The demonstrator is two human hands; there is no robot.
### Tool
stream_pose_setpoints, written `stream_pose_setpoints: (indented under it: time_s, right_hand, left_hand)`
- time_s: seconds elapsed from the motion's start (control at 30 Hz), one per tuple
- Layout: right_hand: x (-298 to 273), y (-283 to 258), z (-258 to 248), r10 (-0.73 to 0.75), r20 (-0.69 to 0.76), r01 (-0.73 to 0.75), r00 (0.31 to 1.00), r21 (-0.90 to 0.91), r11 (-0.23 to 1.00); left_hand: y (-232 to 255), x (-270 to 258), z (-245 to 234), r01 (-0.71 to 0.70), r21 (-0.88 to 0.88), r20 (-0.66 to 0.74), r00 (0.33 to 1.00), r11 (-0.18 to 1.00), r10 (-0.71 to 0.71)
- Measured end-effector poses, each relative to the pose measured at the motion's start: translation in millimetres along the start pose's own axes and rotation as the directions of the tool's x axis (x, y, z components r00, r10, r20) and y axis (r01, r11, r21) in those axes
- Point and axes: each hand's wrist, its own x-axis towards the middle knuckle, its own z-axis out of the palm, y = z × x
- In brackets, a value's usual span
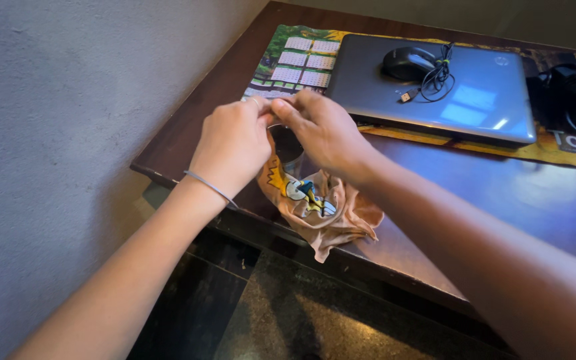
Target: The person wipes a wooden table surface with a cloth. They dip the cloth into a metal cup of water, wring it out, and wipe the table in sections, moving the cup as needed to reach different areas.
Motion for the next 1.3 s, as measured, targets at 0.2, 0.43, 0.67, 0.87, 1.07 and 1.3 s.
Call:
stream_pose_setpoints:
  time_s: [0.2,0.43,0.67,0.87,1.07,1.3]
  right_hand:
    - [-33.0,0.2,-16.7,0.061,-0.1,-0.012,0.993,0.428,0.903]
    - [-84.7,26.1,-80.1,0.534,-0.149,-0.159,0.832,0.858,0.488]
    - [-183.9,138.3,-180.0,0.724,-0.245,-0.01,0.644,0.944,0.329]
    - [-287.3,242.3,-294.1,0.655,-0.527,-0.313,0.542,0.596,0.739]
    - [-293.7,267.4,-353.0,0.533,-0.589,-0.444,0.607,0.304,0.843]
    - [-212.6,200.3,-261.0,0.471,-0.608,-0.604,0.639,-0.017,0.797]
  left_hand:
    - [35.2,0.5,0.7,-0.037,-0.326,-0.043,0.999,0.945,0.024]
    - [131.4,-14.1,74.2,-0.206,-0.385,-0.066,0.978,0.9,0.196]
    - [212.2,-38.9,122.1,-0.356,-0.189,0.237,0.888,0.915,0.394]
    - [247.5,-74.0,162.3,-0.312,-0.199,0.481,0.795,0.929,0.37]
    - [236.3,-58.0,203.0,-0.317,-0.144,0.494,0.798,0.938,0.345]
    - [258.3,-61.8,260.6,-0.096,-0.51,0.502,0.774,0.855,0.386]
